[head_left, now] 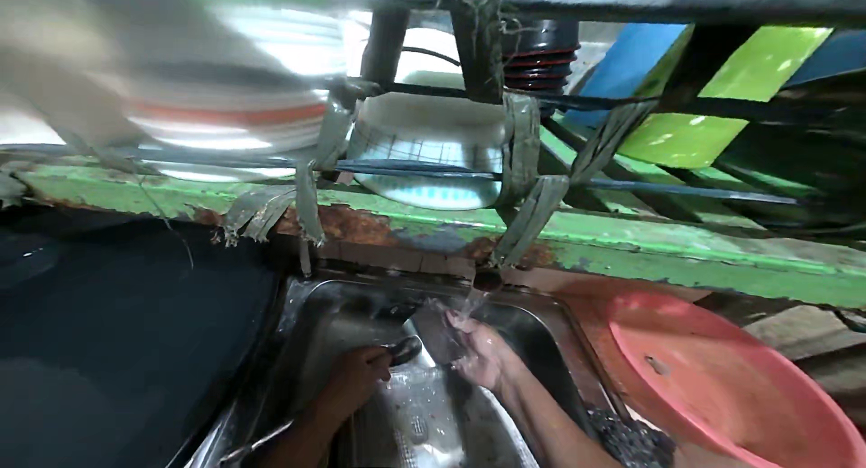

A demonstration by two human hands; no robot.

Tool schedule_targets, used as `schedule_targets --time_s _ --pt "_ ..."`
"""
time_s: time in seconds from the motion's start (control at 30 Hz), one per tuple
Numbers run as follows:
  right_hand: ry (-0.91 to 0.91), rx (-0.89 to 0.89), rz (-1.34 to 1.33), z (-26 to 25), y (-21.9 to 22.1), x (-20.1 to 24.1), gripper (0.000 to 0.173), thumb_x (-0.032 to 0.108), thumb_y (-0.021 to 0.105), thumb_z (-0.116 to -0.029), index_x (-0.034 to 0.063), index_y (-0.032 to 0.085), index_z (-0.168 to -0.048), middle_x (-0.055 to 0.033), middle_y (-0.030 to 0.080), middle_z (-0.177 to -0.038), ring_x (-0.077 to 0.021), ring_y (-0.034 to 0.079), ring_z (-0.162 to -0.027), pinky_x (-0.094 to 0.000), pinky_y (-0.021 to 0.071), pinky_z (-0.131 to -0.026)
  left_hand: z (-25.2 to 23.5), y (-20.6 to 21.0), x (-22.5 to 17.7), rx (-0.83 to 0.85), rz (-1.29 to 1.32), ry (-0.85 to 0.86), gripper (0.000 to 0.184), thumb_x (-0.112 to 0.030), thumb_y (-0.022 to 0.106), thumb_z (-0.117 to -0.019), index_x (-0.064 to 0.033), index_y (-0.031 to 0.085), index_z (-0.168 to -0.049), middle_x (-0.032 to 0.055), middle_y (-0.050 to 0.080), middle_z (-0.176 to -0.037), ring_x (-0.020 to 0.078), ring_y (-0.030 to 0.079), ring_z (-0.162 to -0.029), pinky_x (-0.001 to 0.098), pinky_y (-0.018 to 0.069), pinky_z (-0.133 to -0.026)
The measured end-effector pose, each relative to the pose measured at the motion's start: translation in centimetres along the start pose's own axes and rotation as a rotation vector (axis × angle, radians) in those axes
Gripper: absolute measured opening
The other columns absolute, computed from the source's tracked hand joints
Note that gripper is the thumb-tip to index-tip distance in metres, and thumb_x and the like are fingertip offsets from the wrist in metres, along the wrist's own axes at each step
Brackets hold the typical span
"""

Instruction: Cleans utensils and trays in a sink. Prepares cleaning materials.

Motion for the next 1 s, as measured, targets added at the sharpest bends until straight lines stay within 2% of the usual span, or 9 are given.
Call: schedule_targets --time_s 0.13,0.2,0.3,0.4,0.57,0.63,0.7,0.83,1.0 --pt "-0.010 0.284 0.044 1.4 -2.6 1.2 0.045 -0.010 0.041 -0.0894 0.0099 0.049 -0.129 -0.0086 0.069 -0.103 -0.0196 0.071 -0.087 -0.0393 0.0621 -0.075 -0.3 -0.3 -0.7 0.029 -0.004 -0.001 0.034 -0.029 0.048 -0.1090 -0.0083 0.067 -0.128 0.0039 0.069 -0.100 0.0084 0.054 -0.071 0.0278 0.0462 -0.069" --pt "-0.030 0.315 0.043 2.0 -3.4 1.7 0.055 -0.009 0.040 -0.0918 0.0092 0.043 -0.143 -0.0104 0.069 -0.112 -0.0213 0.071 -0.094 -0.0404 0.0626 -0.079 -0.7 -0.2 -1.3 0.056 -0.031 0.031 0.035 -0.030 0.048 -0.1089 -0.0089 0.066 -0.130 0.0045 0.069 -0.102 0.0093 0.055 -0.072 0.0291 0.0466 -0.071" --pt "-0.056 0.238 0.004 2.5 -4.0 2.2 0.034 0.015 0.033 -0.1108 0.0085 0.047 -0.141 -0.0119 0.071 -0.108 -0.0230 0.072 -0.094 -0.0411 0.0626 -0.080 -0.9 0.2 -2.7 0.075 -0.078 0.061 0.035 -0.029 0.050 -0.1083 -0.0097 0.066 -0.132 0.0079 0.071 -0.112 0.0136 0.063 -0.088 0.0330 0.0508 -0.080" --pt "0.018 0.074 0.057 3.0 -4.3 2.8 0.061 0.053 0.016 -0.1103 0.0119 0.051 -0.138 -0.0124 0.069 -0.116 -0.0265 0.070 -0.101 -0.0459 0.0602 -0.080 -1.5 0.8 -3.5 0.052 -0.106 0.073 0.036 -0.028 0.050 -0.1083 -0.0079 0.065 -0.134 0.0123 0.069 -0.122 0.0212 0.066 -0.109 0.0403 0.0508 -0.097" --pt "0.053 -0.084 0.120 3.6 -4.9 1.7 0.064 0.058 0.025 -0.1087 0.0152 0.036 -0.155 -0.0175 0.050 -0.146 -0.0356 0.058 -0.122 -0.0545 0.0537 -0.090 -2.3 2.3 -4.3 -0.081 -0.398 0.187 0.043 -0.033 0.042 -0.1104 -0.0104 0.059 -0.143 0.0139 0.061 -0.141 0.0275 0.055 -0.134 0.0457 0.0394 -0.115" --pt "0.051 -0.030 0.041 4.2 -4.3 1.2 0.067 0.058 0.028 -0.1083 0.0144 0.028 -0.159 -0.0203 0.043 -0.152 -0.0397 0.052 -0.131 -0.0597 0.0505 -0.096 -2.5 4.0 -3.5 -0.253 -0.688 0.419 0.039 -0.027 0.044 -0.1093 -0.0103 0.063 -0.139 0.0173 0.066 -0.133 0.0346 0.061 -0.126 0.0513 0.0448 -0.109" --pt "0.030 0.021 -0.043 4.3 -3.4 1.0 0.061 0.053 0.029 -0.1096 0.0109 0.032 -0.154 -0.0209 0.050 -0.141 -0.0389 0.058 -0.123 -0.0596 0.0529 -0.093 -2.3 5.4 -2.6 -0.308 -0.858 0.564 0.034 -0.015 0.052 -0.1037 -0.0123 0.067 -0.135 0.0187 0.069 -0.121 0.0385 0.065 -0.115 0.0562 0.0496 -0.100" --pt "-0.033 -0.202 -0.115 3.4 -1.1 0.1 0.020 0.003 0.047 -0.1042 -0.0010 0.052 -0.123 -0.0178 0.066 -0.099 -0.0260 0.069 -0.082 -0.0421 0.0604 -0.070 -0.2 6.4 -2.5 -0.105 -0.901 0.345 0.055 0.001 0.050 -0.1000 -0.0167 0.050 -0.152 0.0209 0.060 -0.137 0.0405 0.059 -0.126 0.0558 0.0469 -0.104" --pt "-0.038 -0.158 -0.081 2.0 0.3 -1.8 0.054 0.000 0.053 -0.1022 0.0117 0.037 -0.152 -0.0146 0.063 -0.113 -0.0213 0.068 -0.090 -0.0365 0.0583 -0.072 1.8 5.5 -0.1 -0.119 -0.785 0.234 0.059 0.004 0.056 -0.0964 -0.0067 0.046 -0.153 0.0269 0.054 -0.144 0.0445 0.056 -0.129 0.0558 0.0466 -0.106"
Point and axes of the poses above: each hand's wrist, its own z-axis away from the middle knuckle, its own y-axis out of the palm, x = y × z, the point moved 1 cm from there along -z, towards the middle knuckle
